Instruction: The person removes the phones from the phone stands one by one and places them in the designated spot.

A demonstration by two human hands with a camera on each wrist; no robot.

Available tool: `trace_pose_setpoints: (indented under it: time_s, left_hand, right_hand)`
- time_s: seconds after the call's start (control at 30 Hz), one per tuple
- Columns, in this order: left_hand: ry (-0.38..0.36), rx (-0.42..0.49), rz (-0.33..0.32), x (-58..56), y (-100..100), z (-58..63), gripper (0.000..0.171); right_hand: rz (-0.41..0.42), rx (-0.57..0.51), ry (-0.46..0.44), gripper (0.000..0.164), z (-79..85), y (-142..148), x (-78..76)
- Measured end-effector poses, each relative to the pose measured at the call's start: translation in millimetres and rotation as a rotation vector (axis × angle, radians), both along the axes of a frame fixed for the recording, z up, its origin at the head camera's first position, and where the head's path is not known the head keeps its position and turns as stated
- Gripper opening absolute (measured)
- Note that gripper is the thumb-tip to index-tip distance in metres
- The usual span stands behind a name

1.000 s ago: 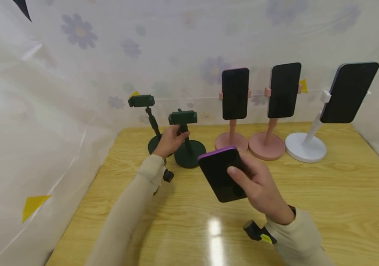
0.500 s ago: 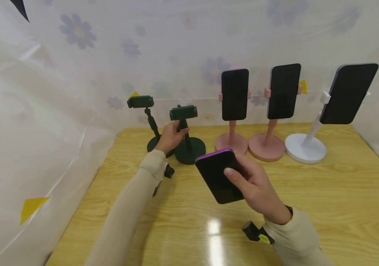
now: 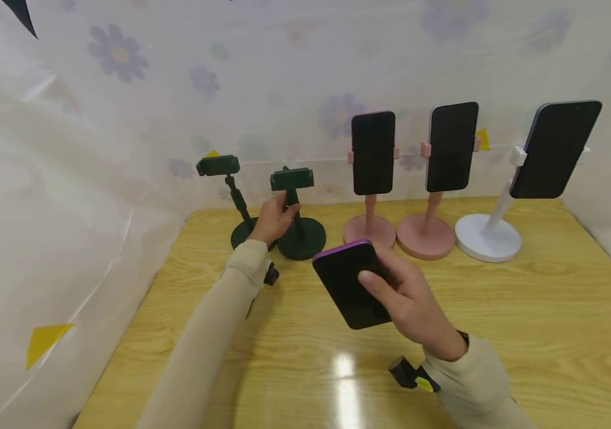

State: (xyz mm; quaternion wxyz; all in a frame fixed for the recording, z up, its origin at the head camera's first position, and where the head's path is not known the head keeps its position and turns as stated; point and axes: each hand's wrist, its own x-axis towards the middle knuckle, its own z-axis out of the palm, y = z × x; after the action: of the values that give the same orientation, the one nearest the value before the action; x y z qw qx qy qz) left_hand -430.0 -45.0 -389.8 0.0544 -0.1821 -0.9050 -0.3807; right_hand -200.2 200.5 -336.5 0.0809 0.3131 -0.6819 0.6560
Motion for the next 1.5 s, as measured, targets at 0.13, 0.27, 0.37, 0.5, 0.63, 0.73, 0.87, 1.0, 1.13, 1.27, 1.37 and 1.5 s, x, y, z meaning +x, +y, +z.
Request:
trace_pose_setpoints:
  time_s: [0.13,0.27,0.37,0.5,0.63,0.73,0.87,1.0,1.13,1.27,1.37,1.5]
  left_hand:
    - [0.002,0.011,-0.014,-0.9,-1.1,0.6,0.026]
    - [-0.001,0.034,-0.016,-1.4,-1.7,-0.1,0.025]
    - [-0.02,0.05,-0.003,-0.5,-2.6,-2.7,0.026]
    - [-0.082,0.054,0.016,5.3,-6.4,-10.0,0.029]
    - [-0.139,0.021,0.046,15.5,-13.2,-16.1,0.035]
    - [-0.158,-0.013,0.06,25.6,-19.7,-15.5,0.037]
    - [-0.159,-0.031,0.039,46.5,-31.7,-12.9,0.039]
    - [-0.178,-0.051,-0.04,78.8,-46.0,-16.8,0.039]
    - [-0.226,-0.101,-0.165,114.6,-57.5,-22.6,0.038]
    - [-0.226,-0.113,-0.239,141.2,-61.3,-22.0,0.037]
    - [-0.203,-0.106,-0.243,154.4,-61.1,-19.9,0.035]
    - [-0.199,-0.09,-0.253,167.6,-58.4,-15.4,0.033]
  right_hand:
    - [0.004,-0.003,0.001,0.041,0.5,-1.2,0.0]
    - [0.03,-0.026,-0.001,0.041,-0.2,-2.7,-1.2]
    - [0.047,-0.039,-0.002,0.041,-0.8,-3.7,-1.6]
    - [0.062,-0.045,-0.003,0.041,-0.9,-5.2,-1.7]
    - [0.059,-0.032,-0.009,0.042,-1.5,-5.4,-1.9]
    - [0.042,-0.026,-0.007,0.042,-1.5,-4.5,-2.1]
    - [0.041,-0.015,-0.007,0.04,-0.9,-4.6,-3.9]
    - [0.02,0.033,-0.011,0.039,-2.1,-5.0,-6.6]
    - [-0.012,0.09,-0.051,0.038,-3.4,-3.3,-7.2]
    - [-0.017,0.118,-0.114,0.038,-3.8,-1.6,-6.8]
    - [-0.027,0.148,-0.154,0.036,-4.1,-1.8,-7.2]
    - [-0.071,0.197,-0.225,0.036,-3.2,-2.1,-7.3]
